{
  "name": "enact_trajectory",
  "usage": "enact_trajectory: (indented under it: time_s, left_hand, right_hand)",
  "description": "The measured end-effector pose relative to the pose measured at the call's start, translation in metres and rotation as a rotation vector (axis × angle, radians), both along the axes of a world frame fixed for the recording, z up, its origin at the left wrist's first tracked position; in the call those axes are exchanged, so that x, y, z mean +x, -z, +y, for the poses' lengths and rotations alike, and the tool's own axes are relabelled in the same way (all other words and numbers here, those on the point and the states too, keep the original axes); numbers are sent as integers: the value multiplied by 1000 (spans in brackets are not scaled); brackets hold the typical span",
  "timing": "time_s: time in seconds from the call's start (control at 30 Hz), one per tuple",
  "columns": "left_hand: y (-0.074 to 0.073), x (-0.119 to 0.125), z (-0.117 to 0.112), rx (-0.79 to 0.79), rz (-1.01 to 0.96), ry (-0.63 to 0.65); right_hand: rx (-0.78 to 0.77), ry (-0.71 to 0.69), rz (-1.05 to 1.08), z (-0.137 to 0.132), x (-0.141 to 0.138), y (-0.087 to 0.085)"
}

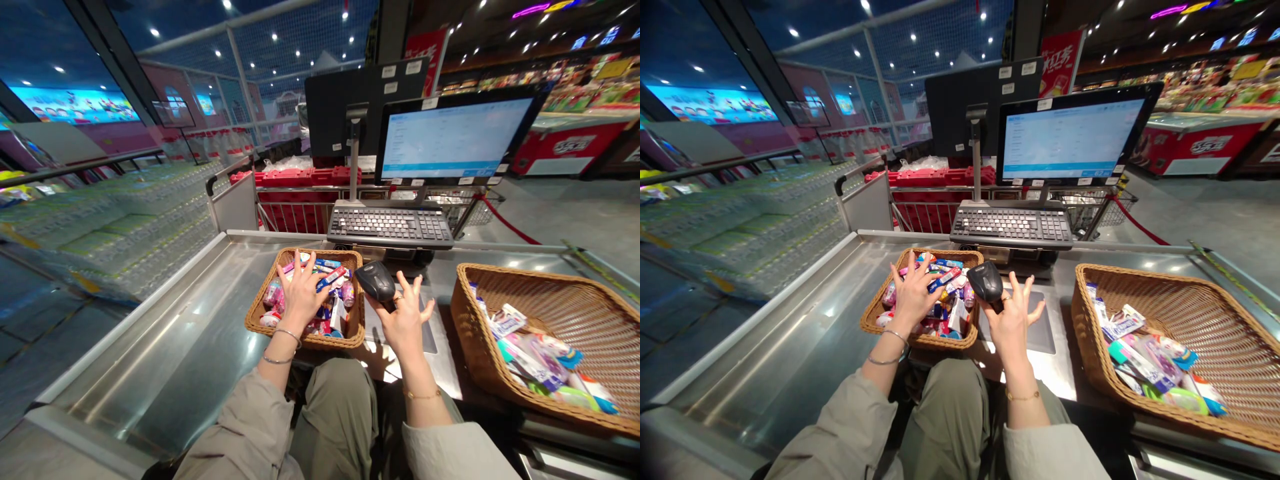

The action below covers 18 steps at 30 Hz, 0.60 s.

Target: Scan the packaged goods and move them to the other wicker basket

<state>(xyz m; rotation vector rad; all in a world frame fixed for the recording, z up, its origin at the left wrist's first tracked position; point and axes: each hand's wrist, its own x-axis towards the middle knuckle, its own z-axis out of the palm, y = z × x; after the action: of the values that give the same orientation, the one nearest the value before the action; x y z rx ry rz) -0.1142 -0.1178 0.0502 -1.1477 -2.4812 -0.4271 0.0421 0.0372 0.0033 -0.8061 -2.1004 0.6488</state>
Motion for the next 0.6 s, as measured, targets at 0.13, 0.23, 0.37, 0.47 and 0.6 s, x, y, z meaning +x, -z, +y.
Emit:
enact_trajectory:
  time_s: [0.13,0.23,0.37,0.47,0.6]
  left_hand:
    - [-2,-2,4,13,9,-32]
    - [-2,-3,8,19,-7,-58]
    - [-2,0,14,35,-21,-111]
    - [-1,4,19,65,-31,-117]
    - [-2,8,25,104,-17,-120]
  right_hand:
    - [13,-5,-6,-2,1,-1]
    - [18,-2,-12,-4,1,-2]
    - [19,-17,-3,-6,2,-4]
    - [22,-27,11,-7,2,-5]
    - [30,-37,13,-9,2,-5]
